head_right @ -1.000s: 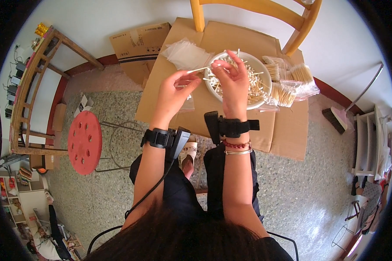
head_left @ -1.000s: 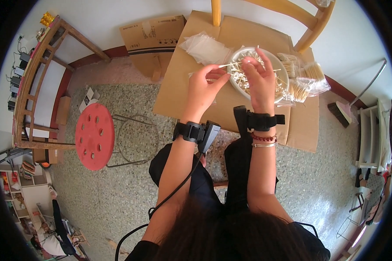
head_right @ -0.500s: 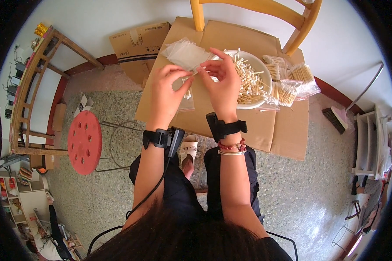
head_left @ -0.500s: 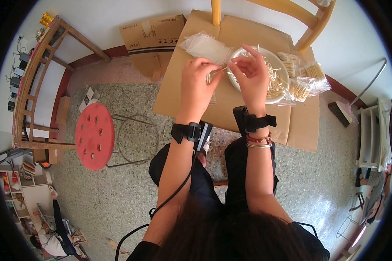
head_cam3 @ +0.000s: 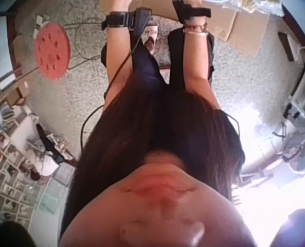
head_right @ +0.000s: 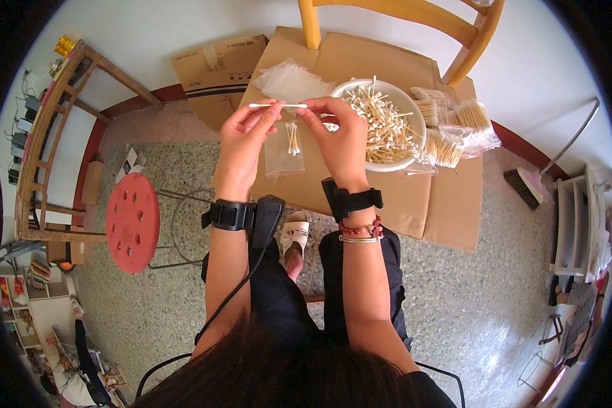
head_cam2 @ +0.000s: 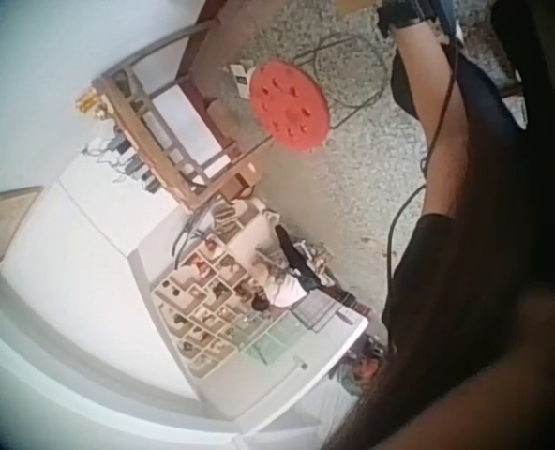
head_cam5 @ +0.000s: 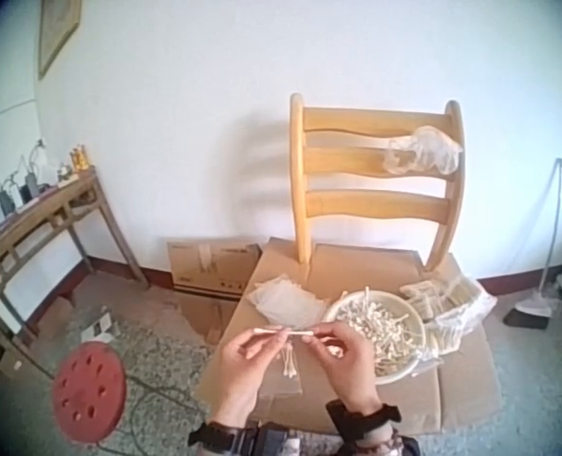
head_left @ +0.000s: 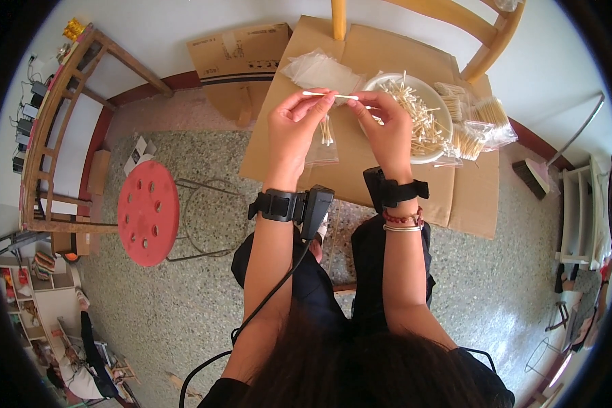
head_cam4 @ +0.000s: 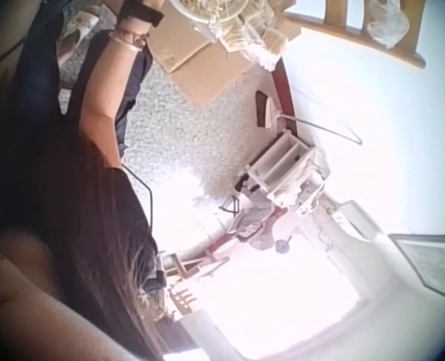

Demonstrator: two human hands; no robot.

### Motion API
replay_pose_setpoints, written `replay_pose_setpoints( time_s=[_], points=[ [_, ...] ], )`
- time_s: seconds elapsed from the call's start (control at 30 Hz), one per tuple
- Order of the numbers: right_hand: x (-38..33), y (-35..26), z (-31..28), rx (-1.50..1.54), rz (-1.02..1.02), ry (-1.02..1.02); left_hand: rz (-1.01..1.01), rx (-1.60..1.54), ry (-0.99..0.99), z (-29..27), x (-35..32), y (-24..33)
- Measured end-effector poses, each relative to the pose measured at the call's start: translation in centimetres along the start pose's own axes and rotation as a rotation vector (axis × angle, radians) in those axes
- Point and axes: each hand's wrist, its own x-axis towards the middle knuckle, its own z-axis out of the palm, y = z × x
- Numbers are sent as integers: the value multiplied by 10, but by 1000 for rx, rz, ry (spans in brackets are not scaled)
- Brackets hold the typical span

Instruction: The recorder is counting and placing cotton swabs into small plastic bags.

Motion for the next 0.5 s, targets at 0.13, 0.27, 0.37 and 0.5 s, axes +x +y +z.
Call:
replay_pose_setpoints(
  time_s=[0.13, 0.27, 0.37, 0.5],
  points=[
    [0, -4, 3, 37, 1, 7, -8, -15, -13, -4, 0, 1],
    [0, -1, 2, 69, 10, 7, -15, 2, -19, -3, 1, 0],
    [1, -3, 5, 170, 29, -18, -25, 40, -24, -8, -1, 5],
    [0, 2, 2, 138, 15, 10, -3, 89, -50, -12, 2, -9]
  ],
)
